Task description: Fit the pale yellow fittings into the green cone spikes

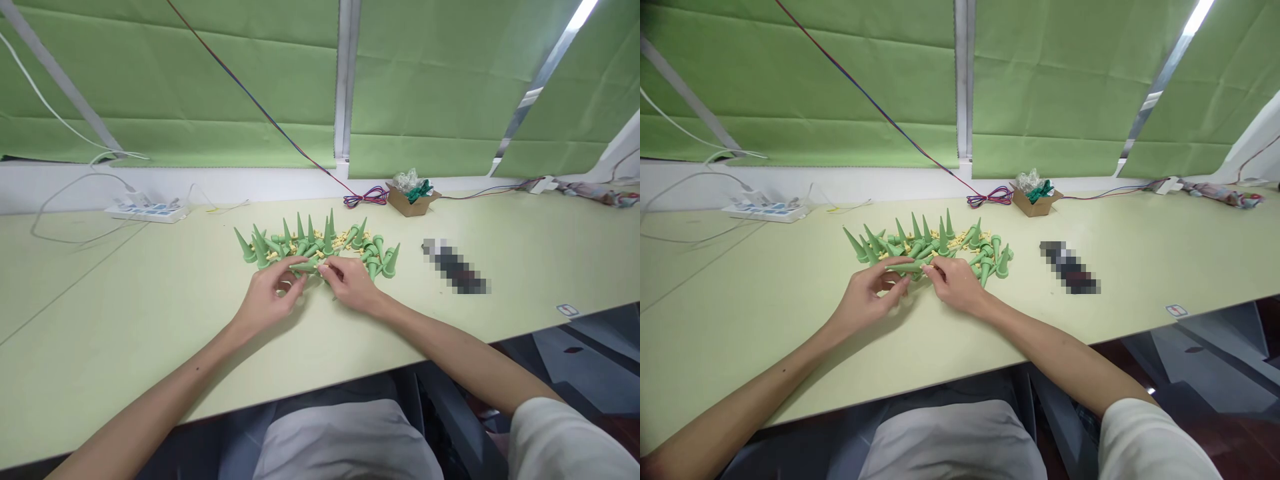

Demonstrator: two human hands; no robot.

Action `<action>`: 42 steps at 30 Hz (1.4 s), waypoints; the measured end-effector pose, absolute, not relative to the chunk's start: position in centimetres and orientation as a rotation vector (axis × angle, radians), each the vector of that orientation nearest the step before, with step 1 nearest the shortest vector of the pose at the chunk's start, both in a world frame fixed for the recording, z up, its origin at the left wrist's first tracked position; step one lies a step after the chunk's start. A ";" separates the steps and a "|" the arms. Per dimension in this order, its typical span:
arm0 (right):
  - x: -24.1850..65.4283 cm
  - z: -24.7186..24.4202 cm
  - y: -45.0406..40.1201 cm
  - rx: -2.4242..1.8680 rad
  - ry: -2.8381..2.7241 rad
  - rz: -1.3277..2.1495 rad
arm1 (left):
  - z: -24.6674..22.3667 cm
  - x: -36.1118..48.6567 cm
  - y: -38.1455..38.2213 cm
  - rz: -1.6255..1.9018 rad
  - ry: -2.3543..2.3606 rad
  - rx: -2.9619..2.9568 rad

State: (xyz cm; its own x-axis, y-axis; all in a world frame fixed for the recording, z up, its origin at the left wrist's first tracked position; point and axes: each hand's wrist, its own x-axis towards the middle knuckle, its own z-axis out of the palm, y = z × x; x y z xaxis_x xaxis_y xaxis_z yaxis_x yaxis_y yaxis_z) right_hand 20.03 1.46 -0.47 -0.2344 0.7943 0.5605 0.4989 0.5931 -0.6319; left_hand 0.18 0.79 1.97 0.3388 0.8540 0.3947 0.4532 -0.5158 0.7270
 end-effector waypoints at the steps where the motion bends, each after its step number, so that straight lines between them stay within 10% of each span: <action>1: 20.0 -0.4 1.4 -1.047 -1.882 0.393 | 1.9 0.2 0.9 1.072 1.140 2.046; 42: 19.8 -0.3 0.8 -0.990 -1.716 0.662 | 2.2 0.3 0.8 0.992 1.158 1.875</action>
